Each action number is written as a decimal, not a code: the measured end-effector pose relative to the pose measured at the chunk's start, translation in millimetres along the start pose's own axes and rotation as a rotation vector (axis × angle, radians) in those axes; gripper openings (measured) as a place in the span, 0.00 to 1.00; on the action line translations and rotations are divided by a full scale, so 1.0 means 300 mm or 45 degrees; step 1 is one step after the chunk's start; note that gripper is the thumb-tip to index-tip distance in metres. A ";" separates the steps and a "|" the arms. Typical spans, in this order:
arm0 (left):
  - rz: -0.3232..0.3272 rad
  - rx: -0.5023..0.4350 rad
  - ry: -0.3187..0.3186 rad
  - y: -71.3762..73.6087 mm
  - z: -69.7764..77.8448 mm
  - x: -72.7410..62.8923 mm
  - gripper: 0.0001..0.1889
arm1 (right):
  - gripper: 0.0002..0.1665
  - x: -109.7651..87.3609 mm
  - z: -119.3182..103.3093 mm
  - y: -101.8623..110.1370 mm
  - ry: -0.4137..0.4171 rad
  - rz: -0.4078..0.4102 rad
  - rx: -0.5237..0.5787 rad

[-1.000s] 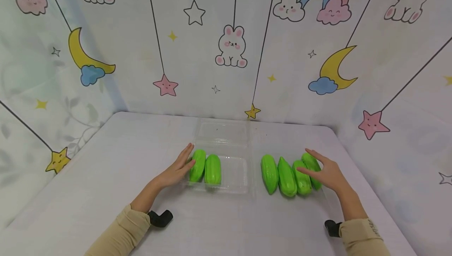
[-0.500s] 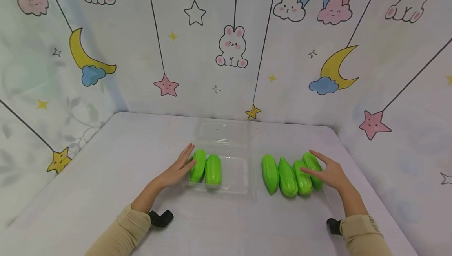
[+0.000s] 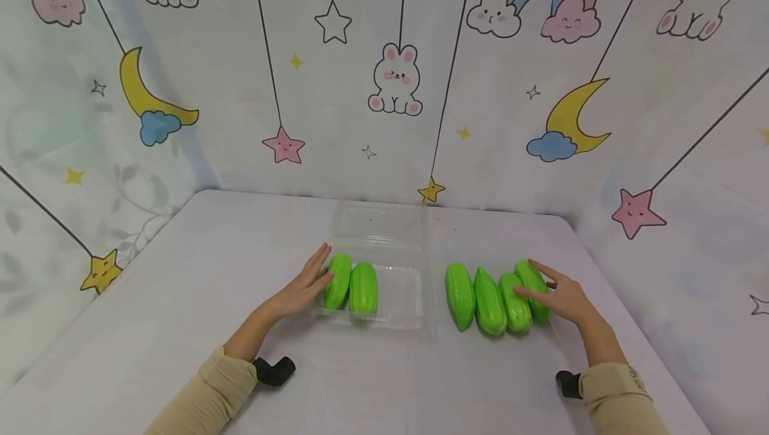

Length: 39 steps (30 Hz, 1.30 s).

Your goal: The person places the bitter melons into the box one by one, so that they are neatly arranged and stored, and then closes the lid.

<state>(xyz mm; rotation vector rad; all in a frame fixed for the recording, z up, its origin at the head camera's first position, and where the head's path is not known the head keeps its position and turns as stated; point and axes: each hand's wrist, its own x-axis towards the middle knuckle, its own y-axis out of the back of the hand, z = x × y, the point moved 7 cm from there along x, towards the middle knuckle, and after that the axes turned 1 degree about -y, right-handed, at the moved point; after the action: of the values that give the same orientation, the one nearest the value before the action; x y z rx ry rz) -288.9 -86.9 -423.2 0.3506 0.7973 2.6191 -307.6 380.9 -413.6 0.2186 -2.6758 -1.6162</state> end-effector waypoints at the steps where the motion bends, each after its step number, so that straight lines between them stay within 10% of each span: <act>1: 0.001 0.000 0.001 0.000 -0.001 0.000 0.34 | 0.49 0.000 0.001 -0.002 0.002 -0.003 -0.004; 39: 0.003 0.004 0.004 0.000 -0.004 -0.002 0.34 | 0.49 -0.026 0.017 0.020 0.046 -0.004 0.247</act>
<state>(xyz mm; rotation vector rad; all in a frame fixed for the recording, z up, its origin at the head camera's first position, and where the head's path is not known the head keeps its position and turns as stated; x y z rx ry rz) -288.9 -87.6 -424.3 0.3484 0.8025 2.6214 -300.9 389.0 -410.1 0.2510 -2.8049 -1.3389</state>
